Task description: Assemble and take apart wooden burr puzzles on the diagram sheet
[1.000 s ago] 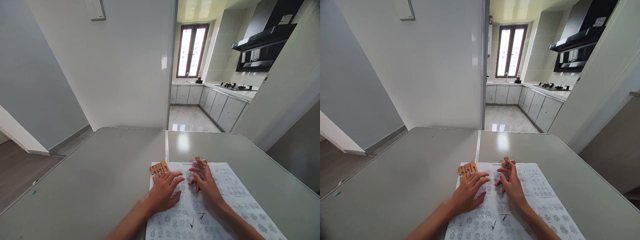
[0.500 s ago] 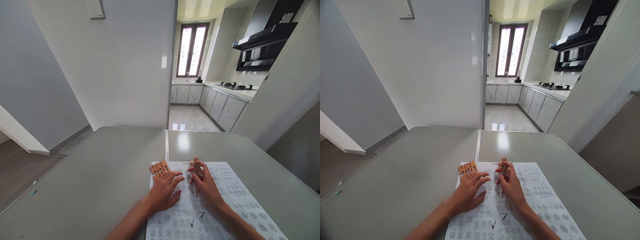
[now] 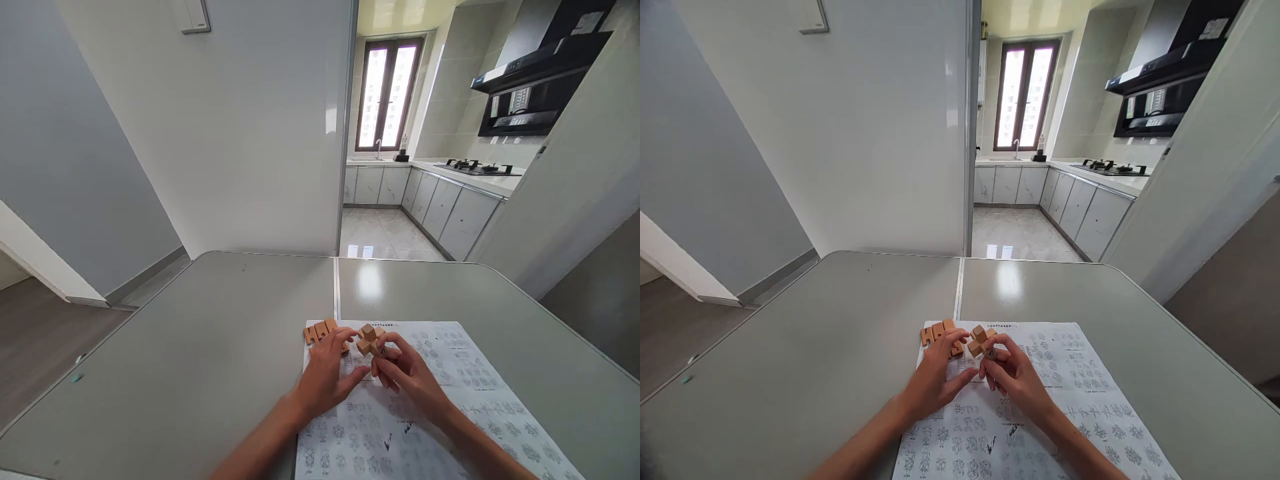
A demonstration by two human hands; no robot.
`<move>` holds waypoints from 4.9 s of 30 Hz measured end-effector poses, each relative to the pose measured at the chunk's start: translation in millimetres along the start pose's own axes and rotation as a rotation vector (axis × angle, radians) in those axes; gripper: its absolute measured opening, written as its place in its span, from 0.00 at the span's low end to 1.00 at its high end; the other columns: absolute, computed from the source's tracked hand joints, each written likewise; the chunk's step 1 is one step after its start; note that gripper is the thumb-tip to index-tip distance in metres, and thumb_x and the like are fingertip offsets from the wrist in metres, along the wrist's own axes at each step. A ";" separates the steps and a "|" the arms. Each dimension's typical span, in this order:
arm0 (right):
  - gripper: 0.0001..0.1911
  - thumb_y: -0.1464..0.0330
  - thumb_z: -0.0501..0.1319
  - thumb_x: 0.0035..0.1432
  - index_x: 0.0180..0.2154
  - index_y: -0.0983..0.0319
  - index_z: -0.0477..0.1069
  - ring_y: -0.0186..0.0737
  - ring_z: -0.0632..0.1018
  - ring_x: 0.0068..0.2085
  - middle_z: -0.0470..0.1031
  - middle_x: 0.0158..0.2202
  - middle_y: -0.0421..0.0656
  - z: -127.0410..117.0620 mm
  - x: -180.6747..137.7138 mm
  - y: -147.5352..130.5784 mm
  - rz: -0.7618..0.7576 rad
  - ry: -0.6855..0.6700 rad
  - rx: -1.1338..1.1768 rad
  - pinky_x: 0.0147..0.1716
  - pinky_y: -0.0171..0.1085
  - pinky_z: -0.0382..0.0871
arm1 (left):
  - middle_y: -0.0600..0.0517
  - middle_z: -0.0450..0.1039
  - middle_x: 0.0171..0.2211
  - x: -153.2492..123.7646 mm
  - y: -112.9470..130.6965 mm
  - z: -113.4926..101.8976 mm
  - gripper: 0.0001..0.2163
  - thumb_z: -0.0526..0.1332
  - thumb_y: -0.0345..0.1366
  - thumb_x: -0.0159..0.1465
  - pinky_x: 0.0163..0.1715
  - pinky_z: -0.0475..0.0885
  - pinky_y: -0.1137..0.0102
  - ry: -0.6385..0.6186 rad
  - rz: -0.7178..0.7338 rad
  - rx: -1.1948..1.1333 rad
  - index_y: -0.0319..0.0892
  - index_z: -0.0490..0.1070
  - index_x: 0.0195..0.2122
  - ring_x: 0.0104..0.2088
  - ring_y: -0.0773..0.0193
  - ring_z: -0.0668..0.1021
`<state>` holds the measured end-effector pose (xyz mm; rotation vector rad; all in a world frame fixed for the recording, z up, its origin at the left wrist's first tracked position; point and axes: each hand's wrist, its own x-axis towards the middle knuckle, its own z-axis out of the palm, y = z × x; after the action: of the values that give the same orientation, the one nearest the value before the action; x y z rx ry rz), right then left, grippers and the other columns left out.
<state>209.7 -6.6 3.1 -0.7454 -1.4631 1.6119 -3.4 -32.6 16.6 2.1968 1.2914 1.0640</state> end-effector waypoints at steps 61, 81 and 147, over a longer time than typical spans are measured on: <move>0.19 0.51 0.56 0.70 0.39 0.59 0.73 0.36 0.62 0.26 0.64 0.26 0.37 -2.3 -2.8 1.2 0.025 -0.211 -0.290 0.27 0.36 0.57 | 0.47 0.78 0.53 5.3 15.8 -13.9 0.32 0.79 0.46 0.50 0.52 0.76 0.59 -0.071 -0.140 -0.410 0.48 0.74 0.56 0.51 0.51 0.79; 0.20 0.51 0.56 0.70 0.43 0.60 0.74 0.34 0.67 0.25 0.68 0.26 0.38 -2.5 -3.3 -18.1 0.145 -0.373 -0.184 0.26 0.35 0.61 | 0.46 0.77 0.53 6.3 17.5 -17.9 0.33 0.79 0.48 0.49 0.59 0.70 0.56 -0.175 -0.058 -0.416 0.50 0.76 0.56 0.55 0.49 0.76; 0.12 0.60 0.66 0.62 0.46 0.55 0.73 0.38 0.72 0.24 0.72 0.25 0.36 1.4 -1.2 12.8 -0.148 0.196 -0.902 0.26 0.36 0.70 | 0.53 0.74 0.32 13.3 6.9 -1.6 0.23 0.51 0.59 0.71 0.16 0.57 0.76 0.168 -0.464 -0.806 0.41 0.65 0.40 0.16 0.76 0.66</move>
<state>206.8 -8.3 -9.4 -1.2003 -2.0306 0.6823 3.3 -24.7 27.6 1.1731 1.0844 1.2854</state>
